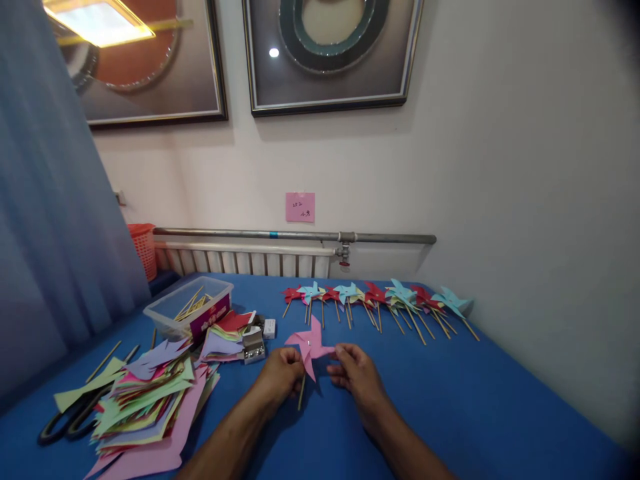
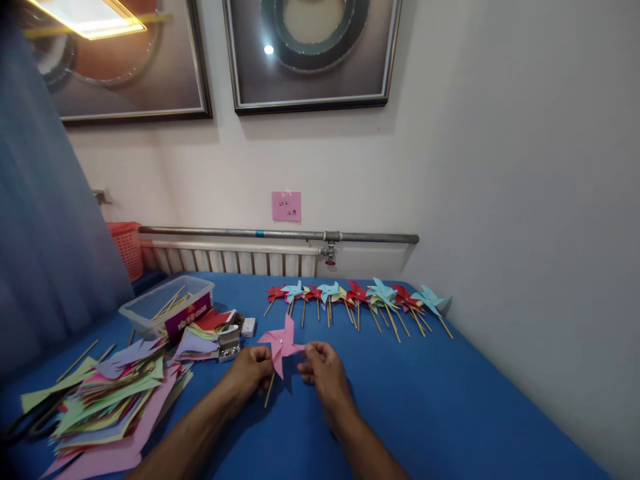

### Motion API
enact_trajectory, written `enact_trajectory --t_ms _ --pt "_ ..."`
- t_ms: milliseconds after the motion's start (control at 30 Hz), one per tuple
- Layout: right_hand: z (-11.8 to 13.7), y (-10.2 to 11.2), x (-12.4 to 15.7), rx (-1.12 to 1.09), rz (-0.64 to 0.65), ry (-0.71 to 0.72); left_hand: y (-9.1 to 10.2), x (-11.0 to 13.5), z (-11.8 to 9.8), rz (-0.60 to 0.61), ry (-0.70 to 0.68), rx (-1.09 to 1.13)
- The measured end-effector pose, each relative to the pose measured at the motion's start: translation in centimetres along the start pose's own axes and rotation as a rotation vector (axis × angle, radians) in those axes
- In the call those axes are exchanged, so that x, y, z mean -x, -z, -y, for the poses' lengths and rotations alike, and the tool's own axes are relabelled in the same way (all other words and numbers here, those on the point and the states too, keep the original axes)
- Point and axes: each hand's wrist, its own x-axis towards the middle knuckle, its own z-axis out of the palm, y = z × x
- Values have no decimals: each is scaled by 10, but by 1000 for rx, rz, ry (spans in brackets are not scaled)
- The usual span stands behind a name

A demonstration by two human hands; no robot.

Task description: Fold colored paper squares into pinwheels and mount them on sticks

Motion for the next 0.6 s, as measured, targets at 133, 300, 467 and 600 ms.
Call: enact_trajectory --t_ms 133,300,467,600 --pt "-8 -6 8 240 124 140 3 -3 0 -83 1 147" --pt "-12 -17 30 573 280 288 2 -2 -1 -102 -5 270" --pt "-13 -22 34 682 243 273 0 -1 -3 -127 -8 315" --pt "-14 -23 32 711 226 253 -1 0 -4 -133 -30 337"
